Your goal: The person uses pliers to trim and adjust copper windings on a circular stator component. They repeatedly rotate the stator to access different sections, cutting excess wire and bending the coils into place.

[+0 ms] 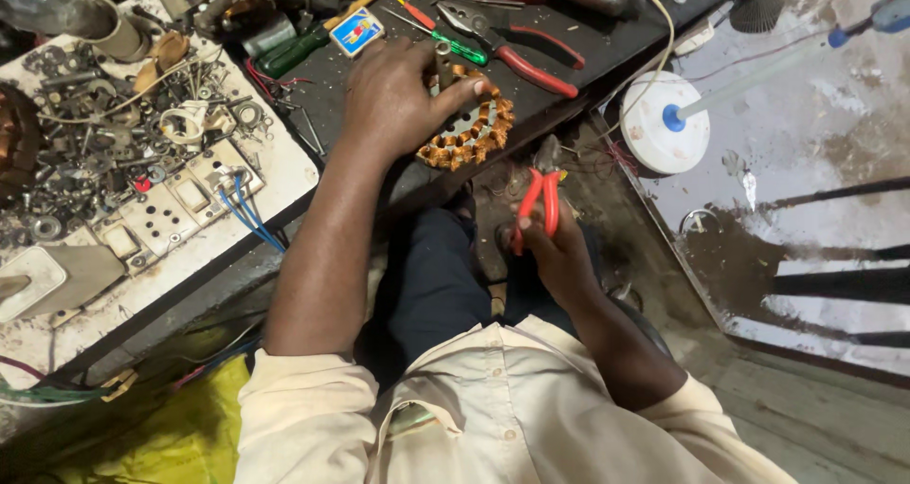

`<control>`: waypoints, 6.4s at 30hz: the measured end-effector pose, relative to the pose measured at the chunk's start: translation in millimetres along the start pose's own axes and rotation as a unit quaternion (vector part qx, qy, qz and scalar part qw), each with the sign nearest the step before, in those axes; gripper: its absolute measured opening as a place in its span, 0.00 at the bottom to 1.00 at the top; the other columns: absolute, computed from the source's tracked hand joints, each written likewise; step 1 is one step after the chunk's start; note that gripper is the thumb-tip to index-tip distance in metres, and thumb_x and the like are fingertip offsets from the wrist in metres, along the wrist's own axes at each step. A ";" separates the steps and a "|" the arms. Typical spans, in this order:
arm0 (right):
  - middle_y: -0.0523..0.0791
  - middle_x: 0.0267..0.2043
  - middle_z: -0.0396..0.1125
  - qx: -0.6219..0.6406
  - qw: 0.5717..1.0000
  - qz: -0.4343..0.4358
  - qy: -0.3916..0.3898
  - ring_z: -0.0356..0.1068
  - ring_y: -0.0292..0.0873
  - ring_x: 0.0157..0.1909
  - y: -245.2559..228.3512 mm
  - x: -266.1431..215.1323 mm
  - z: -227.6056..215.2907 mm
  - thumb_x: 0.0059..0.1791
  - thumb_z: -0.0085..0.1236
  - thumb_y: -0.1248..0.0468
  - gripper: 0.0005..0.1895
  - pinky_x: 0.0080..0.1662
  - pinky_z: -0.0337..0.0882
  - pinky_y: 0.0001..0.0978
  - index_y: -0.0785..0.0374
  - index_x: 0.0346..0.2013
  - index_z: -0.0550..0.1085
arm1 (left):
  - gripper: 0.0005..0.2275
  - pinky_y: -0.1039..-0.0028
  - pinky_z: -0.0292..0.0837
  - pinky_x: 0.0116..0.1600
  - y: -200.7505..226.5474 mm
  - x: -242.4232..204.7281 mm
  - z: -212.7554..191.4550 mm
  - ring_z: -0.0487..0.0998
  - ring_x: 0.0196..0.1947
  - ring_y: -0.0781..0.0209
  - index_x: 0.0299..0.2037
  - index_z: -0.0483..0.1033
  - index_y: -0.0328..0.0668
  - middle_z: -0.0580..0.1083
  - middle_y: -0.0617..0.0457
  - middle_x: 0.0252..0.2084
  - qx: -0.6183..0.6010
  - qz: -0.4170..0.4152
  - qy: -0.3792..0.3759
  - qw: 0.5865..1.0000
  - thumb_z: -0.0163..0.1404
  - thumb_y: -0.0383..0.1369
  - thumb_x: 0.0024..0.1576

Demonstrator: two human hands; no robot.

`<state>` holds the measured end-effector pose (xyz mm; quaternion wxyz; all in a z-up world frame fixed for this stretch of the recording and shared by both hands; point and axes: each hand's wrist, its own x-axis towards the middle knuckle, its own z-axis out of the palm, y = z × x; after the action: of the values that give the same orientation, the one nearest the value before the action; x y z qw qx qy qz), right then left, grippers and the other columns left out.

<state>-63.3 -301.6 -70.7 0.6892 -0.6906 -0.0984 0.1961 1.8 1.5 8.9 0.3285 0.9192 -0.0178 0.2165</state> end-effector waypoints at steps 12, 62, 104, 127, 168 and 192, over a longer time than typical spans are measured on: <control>0.53 0.59 0.62 -0.407 0.881 -0.193 0.146 0.70 0.47 0.54 -63.3 53.9 -18.9 0.54 0.64 0.66 0.30 0.55 0.73 0.36 0.62 0.69 0.66 | 0.24 0.53 0.65 0.51 -3.1 0.7 0.1 0.74 0.44 0.46 0.32 0.83 0.44 0.78 0.48 0.34 -0.062 -0.021 -0.059 0.996 0.57 0.60 0.53; 0.43 0.40 0.74 -0.421 0.780 -0.461 -0.042 0.72 0.45 0.42 -84.3 105.3 34.7 0.45 0.72 0.66 0.08 0.47 0.69 0.37 0.60 0.37 0.81 | 0.21 0.54 0.71 0.48 -15.0 7.0 14.6 0.77 0.40 0.44 0.33 0.81 0.38 0.77 0.46 0.35 -0.119 0.115 -0.036 0.985 0.59 0.52 0.60; 0.52 0.56 0.70 -0.405 0.773 -0.488 0.011 0.71 0.56 0.61 -65.2 80.8 41.7 0.51 0.72 0.56 0.28 0.65 0.69 0.51 0.65 0.59 0.70 | 0.19 0.55 0.72 0.45 -10.0 10.0 16.7 0.80 0.38 0.50 0.35 0.83 0.44 0.78 0.49 0.33 -0.138 0.062 -0.081 0.985 0.57 0.53 0.58; 0.49 0.46 0.71 -0.403 0.741 -0.535 0.057 0.70 0.52 0.51 -69.5 86.9 62.4 0.52 0.60 0.67 0.10 0.57 0.71 0.47 0.65 0.46 0.73 | 0.23 0.52 0.72 0.48 -11.7 11.0 14.4 0.79 0.38 0.44 0.35 0.82 0.39 0.77 0.45 0.33 -0.119 0.086 -0.069 0.987 0.58 0.55 0.59; 0.44 0.44 0.72 -0.480 0.712 -0.503 0.097 0.73 0.47 0.49 -58.5 83.4 60.0 0.49 0.71 0.54 0.20 0.63 0.61 0.49 0.59 0.47 0.73 | 0.23 0.52 0.70 0.43 -4.7 11.2 12.0 0.78 0.33 0.47 0.30 0.82 0.41 0.75 0.48 0.25 -0.126 0.070 -0.058 0.988 0.60 0.57 0.55; 0.48 0.43 0.69 -0.401 0.814 -0.414 0.076 0.69 0.48 0.50 -75.6 71.5 77.9 0.50 0.69 0.69 0.11 0.53 0.70 0.40 0.65 0.40 0.73 | 0.25 0.53 0.70 0.46 -5.1 6.7 16.5 0.78 0.38 0.47 0.33 0.84 0.42 0.77 0.48 0.29 -0.107 0.048 -0.051 0.992 0.60 0.60 0.52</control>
<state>-20.2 -199.1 -3.3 0.3723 -0.8126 -0.3919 -0.2177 15.1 -3.9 -2.8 0.4132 0.8865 -0.1014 0.1819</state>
